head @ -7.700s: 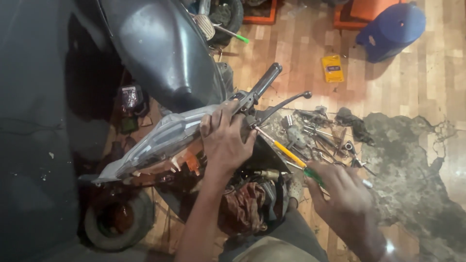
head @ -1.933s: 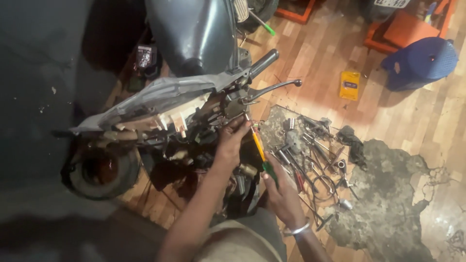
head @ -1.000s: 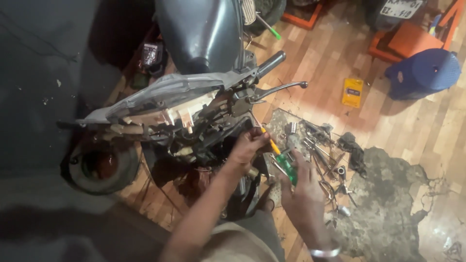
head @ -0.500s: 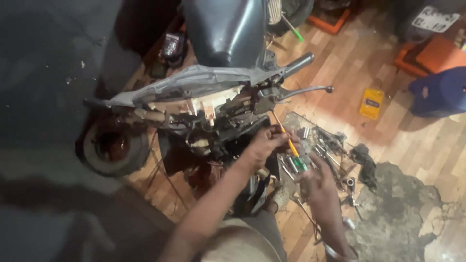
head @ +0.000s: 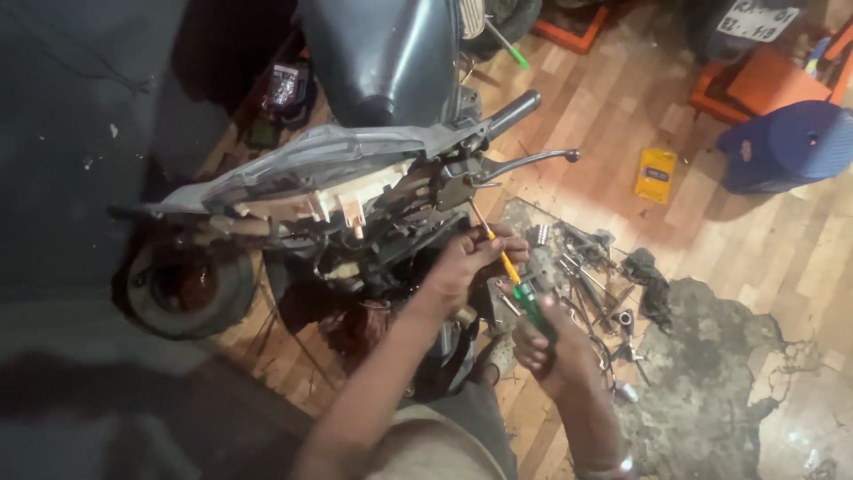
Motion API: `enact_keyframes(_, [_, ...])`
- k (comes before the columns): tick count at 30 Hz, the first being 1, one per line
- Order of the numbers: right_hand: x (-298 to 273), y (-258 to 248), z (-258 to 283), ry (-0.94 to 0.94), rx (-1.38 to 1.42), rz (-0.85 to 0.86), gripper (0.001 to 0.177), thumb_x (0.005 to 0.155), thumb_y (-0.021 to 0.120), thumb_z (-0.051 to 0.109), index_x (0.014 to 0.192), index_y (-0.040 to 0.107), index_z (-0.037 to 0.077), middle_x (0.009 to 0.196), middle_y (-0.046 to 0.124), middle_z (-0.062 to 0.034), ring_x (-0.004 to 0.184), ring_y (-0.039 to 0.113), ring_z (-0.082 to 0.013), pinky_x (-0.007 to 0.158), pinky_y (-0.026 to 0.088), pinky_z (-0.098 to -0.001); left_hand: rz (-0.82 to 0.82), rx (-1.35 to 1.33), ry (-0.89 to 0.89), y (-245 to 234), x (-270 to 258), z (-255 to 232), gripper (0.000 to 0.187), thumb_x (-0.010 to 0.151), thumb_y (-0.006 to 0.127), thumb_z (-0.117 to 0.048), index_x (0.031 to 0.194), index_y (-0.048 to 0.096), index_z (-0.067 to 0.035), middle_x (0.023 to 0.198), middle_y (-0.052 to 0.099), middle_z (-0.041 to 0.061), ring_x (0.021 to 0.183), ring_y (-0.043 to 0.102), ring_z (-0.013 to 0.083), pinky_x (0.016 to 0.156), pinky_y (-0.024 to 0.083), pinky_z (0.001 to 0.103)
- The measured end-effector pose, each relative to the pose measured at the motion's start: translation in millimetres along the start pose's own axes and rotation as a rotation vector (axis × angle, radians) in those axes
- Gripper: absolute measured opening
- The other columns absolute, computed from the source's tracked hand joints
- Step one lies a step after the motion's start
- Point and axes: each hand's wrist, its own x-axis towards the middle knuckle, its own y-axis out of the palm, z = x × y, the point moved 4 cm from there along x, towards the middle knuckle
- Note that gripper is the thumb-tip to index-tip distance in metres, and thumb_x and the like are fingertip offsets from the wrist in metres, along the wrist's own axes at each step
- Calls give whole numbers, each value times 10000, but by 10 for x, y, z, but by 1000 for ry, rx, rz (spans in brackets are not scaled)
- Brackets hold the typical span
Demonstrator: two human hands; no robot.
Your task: The person works on the front handlebar and headlight area of a scooter, using their hands to loosen and adjust components near the brake lever and handlebar clamp. They then pick up a screwdriver and use it to turn screws on the front panel assembly, steadying the panel with the other hand.
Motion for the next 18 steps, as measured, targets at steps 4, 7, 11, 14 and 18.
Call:
enact_keyframes(4, [-243,79,568,-348,-470,-219,544,1059,398,434,1383,544,22,808,583,-71,671,558,-181,592,426,-292,28,120,27,-89,82,80,166,936,692,-149,1073,687,-55,1021,779,103,944,758,204,823,617,352])
enact_keyframes(7, [-127,18,371,-367,-596,-215,556,1082,420,439,1366,553,-21,815,545,-50,669,522,-164,583,397,-284,-92,185,-28,-275,165,247,172,944,725,-149,1069,690,-36,1012,769,118,927,751,216,801,615,365])
enact_keyframes(11, [158,55,-112,112,651,360,510,1072,554,340,1396,626,-46,664,554,43,497,464,-53,457,398,-239,-179,135,153,-447,199,178,309,925,771,-198,1164,673,-28,1084,739,80,951,698,181,822,580,347])
enact_keyframes(14, [109,48,180,132,-158,45,453,963,597,271,1391,558,128,780,664,-68,603,523,-151,500,414,-302,-291,-71,331,-404,40,-161,479,878,801,-317,1257,632,-79,1182,715,58,1067,694,187,956,575,330])
enact_keyframes(18, [-150,211,679,-276,-677,-147,469,854,700,204,1295,606,74,884,698,-66,748,685,-168,599,546,-311,-342,-284,294,-324,292,-127,639,816,797,-427,1309,596,-73,1253,679,43,1121,664,186,970,574,372])
